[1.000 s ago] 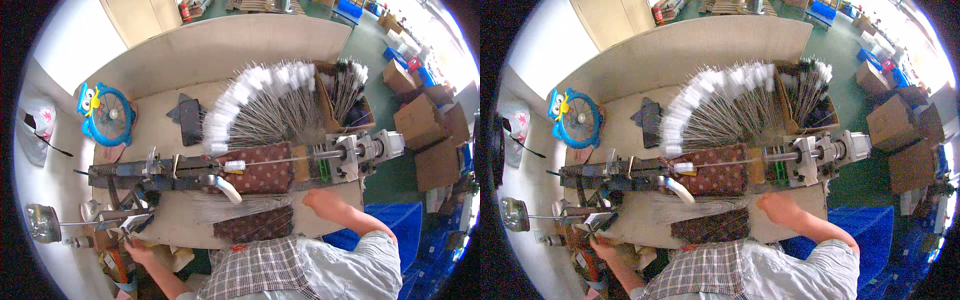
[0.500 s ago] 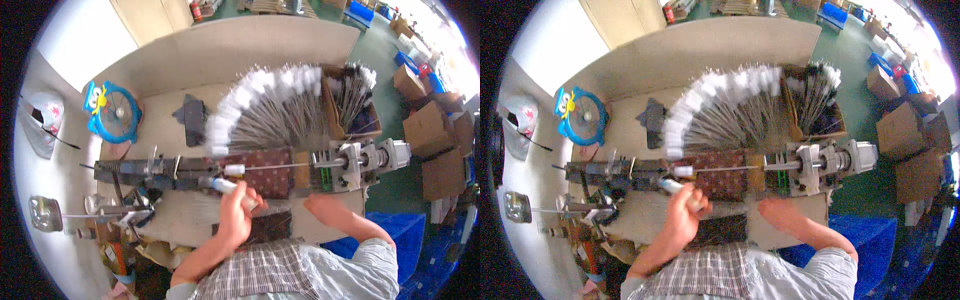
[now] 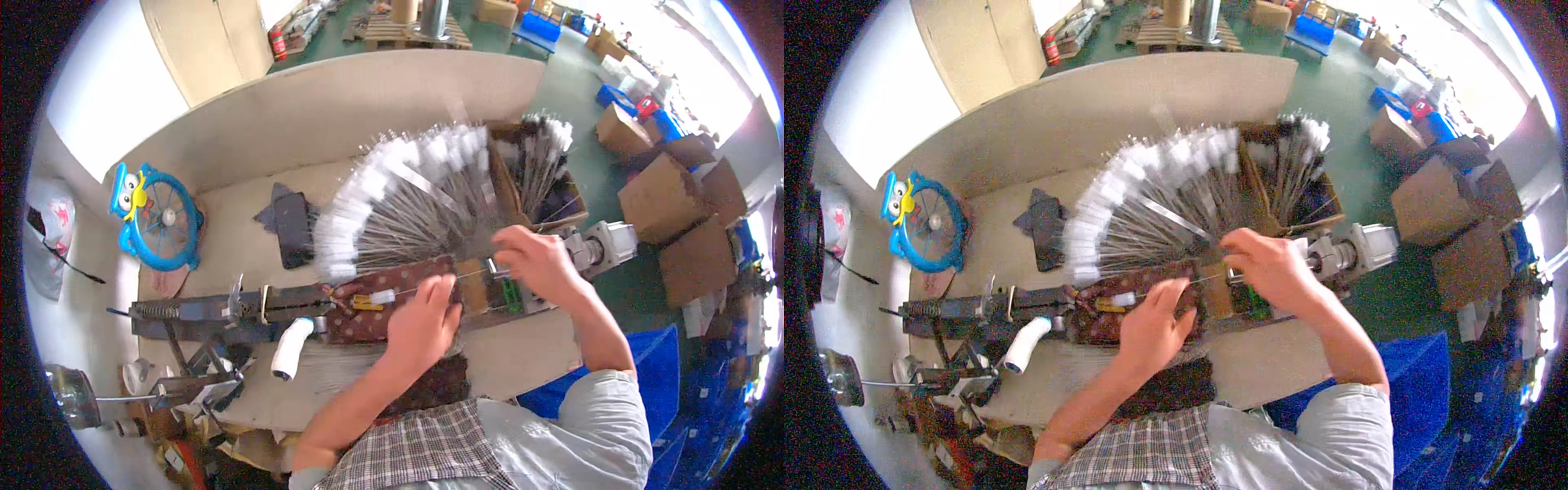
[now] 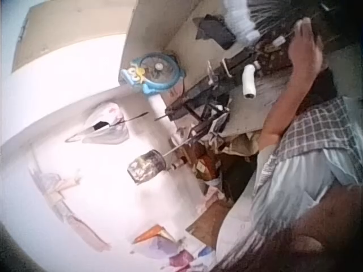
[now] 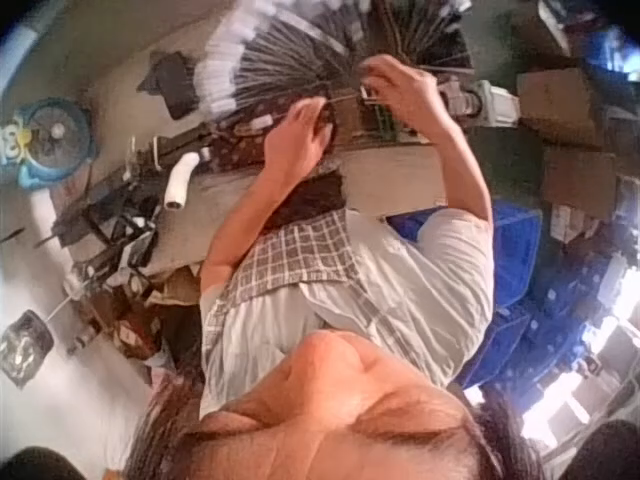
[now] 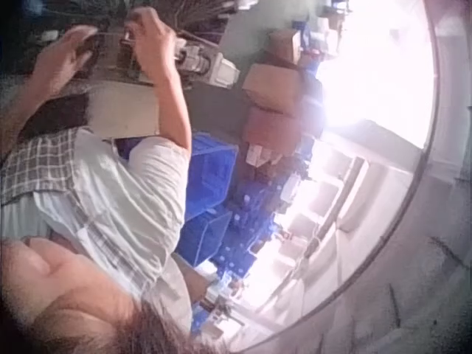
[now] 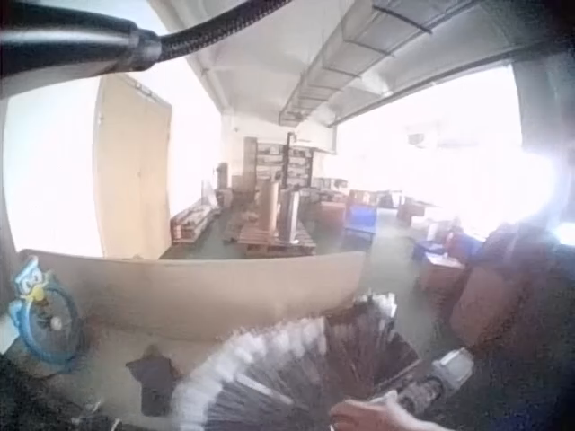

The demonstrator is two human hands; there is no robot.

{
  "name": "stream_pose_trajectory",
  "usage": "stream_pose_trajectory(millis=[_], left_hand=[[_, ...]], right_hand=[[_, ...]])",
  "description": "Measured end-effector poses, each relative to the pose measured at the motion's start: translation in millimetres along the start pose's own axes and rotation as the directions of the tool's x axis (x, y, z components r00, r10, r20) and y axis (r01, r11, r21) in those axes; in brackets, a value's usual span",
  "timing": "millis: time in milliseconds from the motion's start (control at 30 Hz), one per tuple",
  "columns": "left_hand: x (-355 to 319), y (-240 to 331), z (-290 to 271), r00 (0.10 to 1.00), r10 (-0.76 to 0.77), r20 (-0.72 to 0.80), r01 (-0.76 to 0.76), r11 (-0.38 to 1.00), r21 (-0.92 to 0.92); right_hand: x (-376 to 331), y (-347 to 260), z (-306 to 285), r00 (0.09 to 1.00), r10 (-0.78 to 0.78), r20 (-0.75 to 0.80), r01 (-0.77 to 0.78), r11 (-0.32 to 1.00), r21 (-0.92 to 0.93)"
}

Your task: The recorder is assembling wire brushes by inserting metal filaments into an assembly machine and then processing them.

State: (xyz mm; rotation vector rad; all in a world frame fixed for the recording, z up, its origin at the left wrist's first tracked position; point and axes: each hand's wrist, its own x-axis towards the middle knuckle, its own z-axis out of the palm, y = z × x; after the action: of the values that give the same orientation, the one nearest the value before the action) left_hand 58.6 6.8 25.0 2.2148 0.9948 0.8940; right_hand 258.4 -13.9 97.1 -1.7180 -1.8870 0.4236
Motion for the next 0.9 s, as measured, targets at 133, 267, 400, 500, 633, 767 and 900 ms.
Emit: stream_pose_trajectory(millis=[133, 267, 400, 500, 633, 767, 900], left_hand=[[14.4, -50.3, 39.6, 0.987, 0.078, 0.143, -0.133, 0.893, 0.43], [25.8, -40.6, 24.0, 0.985, 0.175, 0.016, -0.161, 0.866, 0.473], [50.3, -64.5, 15.0, 0.984, 0.08, 0.16, -0.176, 0.598, 0.782], [40.5, -88.5, -2.0, 0.966, 0.244, 0.08, -0.225, 0.654, 0.722], [-18.1, -59.6, -32.0, 0.954, 0.297, -0.05, -0.242, 0.854, 0.46], [-90.4, -54.7, -46.5, 0.976, -0.143, -0.163, 0.162, 0.981, 0.109], [-127.3, -69.9, -66.8, 0.6, -0.794, -0.103, 0.558, 0.507, -0.657]], right_hand=[[16.6, 12.7, 28.9, 0.991, -0.134, -0.028, 0.133, 0.99, -0.035], [17.5, 34.0, 38.2, 0.991, -0.112, -0.068, 0.106, 0.991, -0.075], [15.8, 34.3, 39.4, 0.999, -0.039, 0.007, 0.039, 0.995, -0.096], [22.2, 22.6, 31.0, 0.947, -0.144, 0.288, 0.156, 0.987, -0.02], [38.7, -2.2, 58.5, 0.895, -0.426, 0.132, 0.409, 0.902, 0.141], [63.5, -39.3, 117.7, 0.83, -0.552, 0.078, 0.515, 0.813, 0.273], [70.0, -63.4, 158.9, 0.834, -0.551, 0.033, 0.533, 0.818, 0.216]])
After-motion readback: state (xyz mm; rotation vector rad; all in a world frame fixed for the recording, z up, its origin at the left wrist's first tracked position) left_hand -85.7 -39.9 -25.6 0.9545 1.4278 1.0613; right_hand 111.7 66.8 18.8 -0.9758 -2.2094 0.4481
